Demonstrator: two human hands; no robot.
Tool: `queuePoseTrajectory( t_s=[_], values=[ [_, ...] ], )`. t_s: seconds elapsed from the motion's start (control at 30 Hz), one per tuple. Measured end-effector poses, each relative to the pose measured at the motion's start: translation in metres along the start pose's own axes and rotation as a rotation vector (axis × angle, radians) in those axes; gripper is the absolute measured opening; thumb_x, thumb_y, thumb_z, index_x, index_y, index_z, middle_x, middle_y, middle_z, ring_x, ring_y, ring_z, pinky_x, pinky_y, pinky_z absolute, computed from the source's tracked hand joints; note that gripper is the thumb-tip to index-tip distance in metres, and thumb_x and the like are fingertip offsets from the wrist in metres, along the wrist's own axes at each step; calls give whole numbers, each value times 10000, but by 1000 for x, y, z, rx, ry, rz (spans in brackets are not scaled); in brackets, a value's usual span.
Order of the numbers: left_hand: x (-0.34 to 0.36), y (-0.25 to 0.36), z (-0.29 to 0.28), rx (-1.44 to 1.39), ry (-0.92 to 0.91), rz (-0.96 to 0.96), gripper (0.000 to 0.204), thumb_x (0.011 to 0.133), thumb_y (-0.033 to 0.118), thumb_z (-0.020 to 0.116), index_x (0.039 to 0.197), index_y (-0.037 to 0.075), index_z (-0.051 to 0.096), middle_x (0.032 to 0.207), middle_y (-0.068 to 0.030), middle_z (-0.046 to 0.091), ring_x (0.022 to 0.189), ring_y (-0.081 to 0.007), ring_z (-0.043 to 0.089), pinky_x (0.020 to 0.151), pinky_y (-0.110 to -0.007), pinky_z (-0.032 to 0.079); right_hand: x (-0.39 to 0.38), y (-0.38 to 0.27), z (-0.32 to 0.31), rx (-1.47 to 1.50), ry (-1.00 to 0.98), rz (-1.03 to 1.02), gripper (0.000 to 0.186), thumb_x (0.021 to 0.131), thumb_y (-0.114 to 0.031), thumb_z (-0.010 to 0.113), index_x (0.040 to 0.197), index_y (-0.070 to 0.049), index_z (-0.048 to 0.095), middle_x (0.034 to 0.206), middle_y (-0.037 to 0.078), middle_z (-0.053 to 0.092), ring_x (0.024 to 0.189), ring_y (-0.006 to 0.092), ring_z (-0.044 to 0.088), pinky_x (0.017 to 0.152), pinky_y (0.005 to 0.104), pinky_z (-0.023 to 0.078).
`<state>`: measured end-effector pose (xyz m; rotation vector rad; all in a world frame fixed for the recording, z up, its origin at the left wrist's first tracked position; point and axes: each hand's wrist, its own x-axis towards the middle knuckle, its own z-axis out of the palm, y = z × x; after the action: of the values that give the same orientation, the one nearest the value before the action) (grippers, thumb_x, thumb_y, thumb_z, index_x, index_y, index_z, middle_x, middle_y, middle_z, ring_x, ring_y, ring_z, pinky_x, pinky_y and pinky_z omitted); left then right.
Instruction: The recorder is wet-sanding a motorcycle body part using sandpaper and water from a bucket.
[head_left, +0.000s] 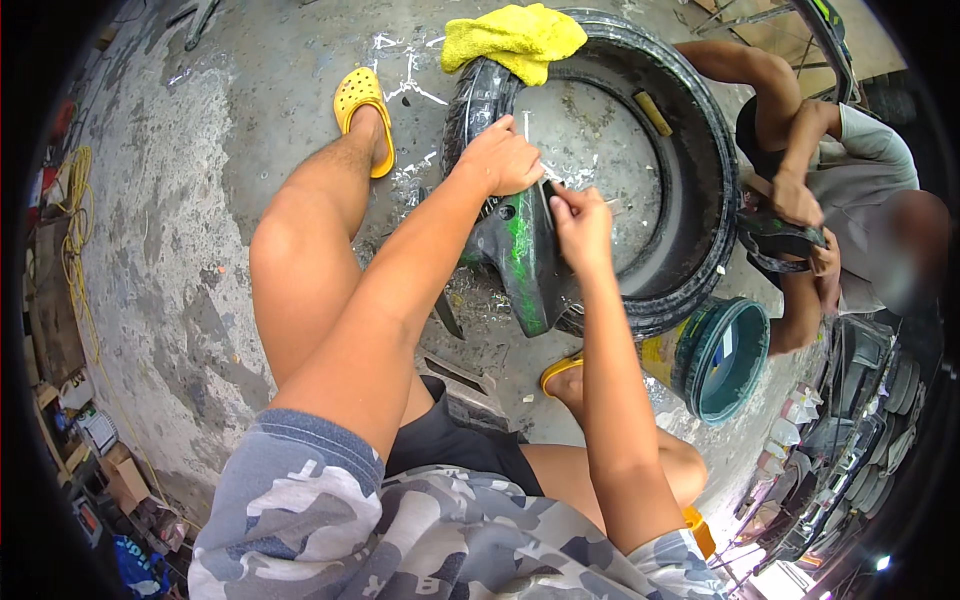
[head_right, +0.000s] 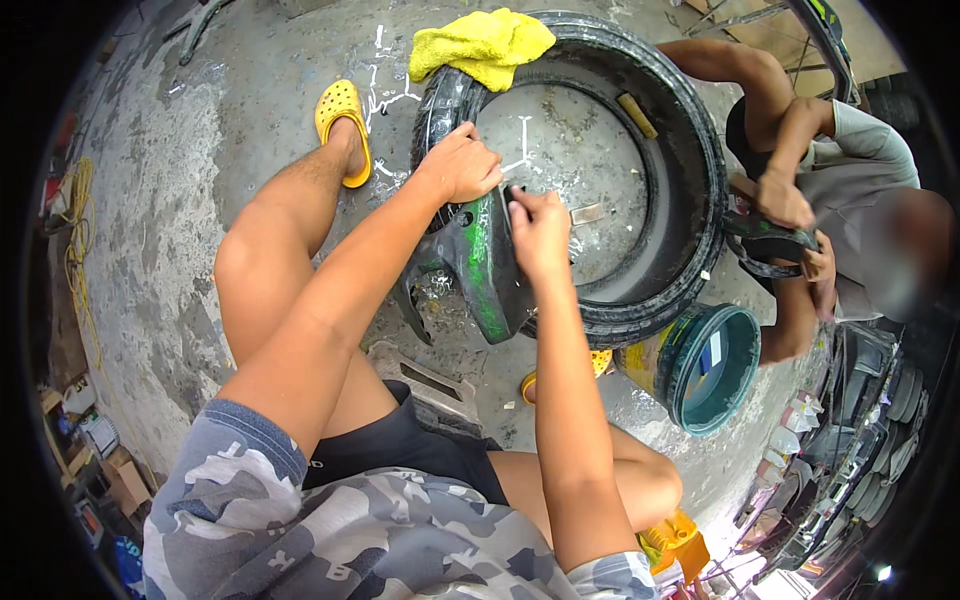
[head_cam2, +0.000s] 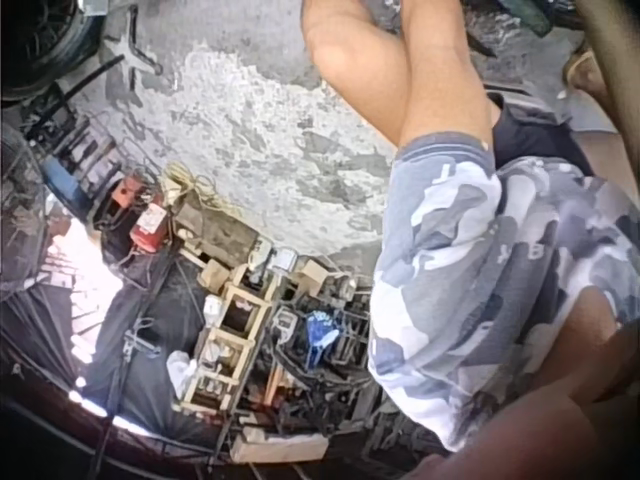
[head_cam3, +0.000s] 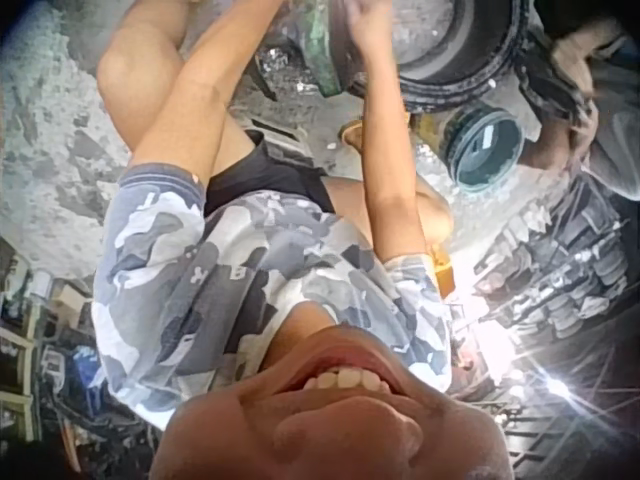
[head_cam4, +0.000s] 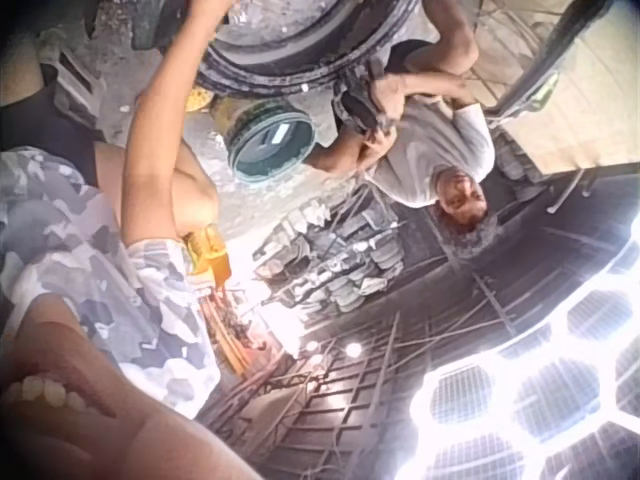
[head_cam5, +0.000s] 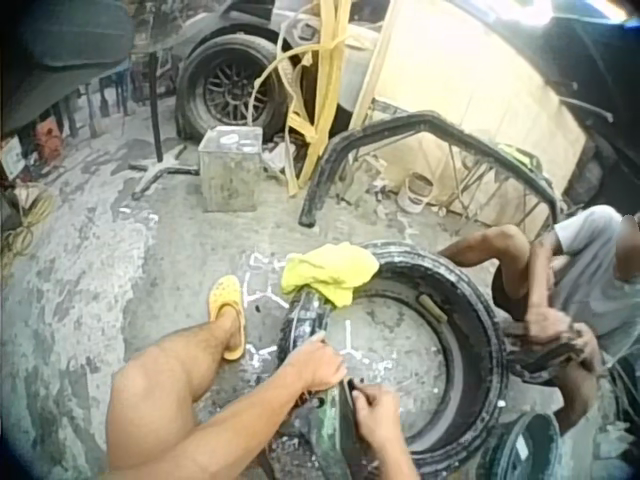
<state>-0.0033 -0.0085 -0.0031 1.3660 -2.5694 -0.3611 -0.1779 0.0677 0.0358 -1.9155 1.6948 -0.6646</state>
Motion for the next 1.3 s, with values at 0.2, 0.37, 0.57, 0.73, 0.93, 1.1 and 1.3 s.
queuePoseTrajectory(
  t_s=[0.2, 0.37, 0.57, 0.73, 0.93, 1.1, 1.3],
  values=[
    [-3, -8, 1, -8, 21, 2, 356, 858, 291, 429, 730, 70, 677, 693, -168, 662, 765, -333, 631, 891, -402, 370, -48, -32, -65, 1034, 147, 530, 428, 906, -54, 596, 1317, 5, 491, 913, 103, 634, 750, 168, 640, 630, 240, 526],
    [-2, -6, 6, 40, 58, 1, 351, 852, 290, 432, 733, 70, 678, 694, -167, 663, 764, -333, 630, 889, -408, 366, -66, -22, -53, 898, -13, 524, 515, 846, -16, 678, 1329, -48, 503, 870, 63, 635, 762, 117, 612, 695, 238, 500],
    [-2, -4, 3, 33, 48, -15, 382, 862, 320, 428, 744, 79, 700, 743, -168, 679, 792, -325, 641, 904, -402, 363, -68, -32, -18, 229, 112, 344, 536, 775, -89, 768, 1236, -1, 509, 835, 112, 671, 748, 164, 640, 712, 280, 505],
    [-3, -3, 0, 32, -6, -35, 414, 874, 344, 423, 753, 83, 721, 792, -165, 699, 824, -312, 649, 911, -389, 364, -79, -38, 2, -40, 122, 14, 324, 853, -84, 664, 1144, 23, 573, 1005, 229, 546, 899, 410, 588, 784, 448, 487],
    [-2, -6, 6, 7, 104, 16, 364, 855, 297, 432, 728, 72, 688, 699, -174, 664, 755, -333, 623, 882, -397, 372, -69, -38, 7, -105, 146, -53, 297, 860, -96, 660, 1143, -22, 609, 943, 201, 551, 844, 395, 591, 743, 445, 483],
    [-3, -4, 5, 18, 50, -1, 367, 859, 304, 439, 740, 70, 696, 712, -176, 672, 789, -337, 634, 901, -397, 375, -64, -34, 12, -47, 160, -47, 258, 866, -66, 643, 1122, -31, 636, 894, 184, 538, 772, 368, 584, 696, 430, 478],
    [1, -6, 3, -12, 32, 12, 375, 858, 311, 446, 730, 64, 698, 705, -179, 668, 784, -339, 633, 901, -398, 383, -56, -32, 13, -51, 182, -106, 224, 855, -44, 640, 1079, -20, 642, 854, 188, 554, 746, 364, 576, 678, 417, 473]
  ],
)
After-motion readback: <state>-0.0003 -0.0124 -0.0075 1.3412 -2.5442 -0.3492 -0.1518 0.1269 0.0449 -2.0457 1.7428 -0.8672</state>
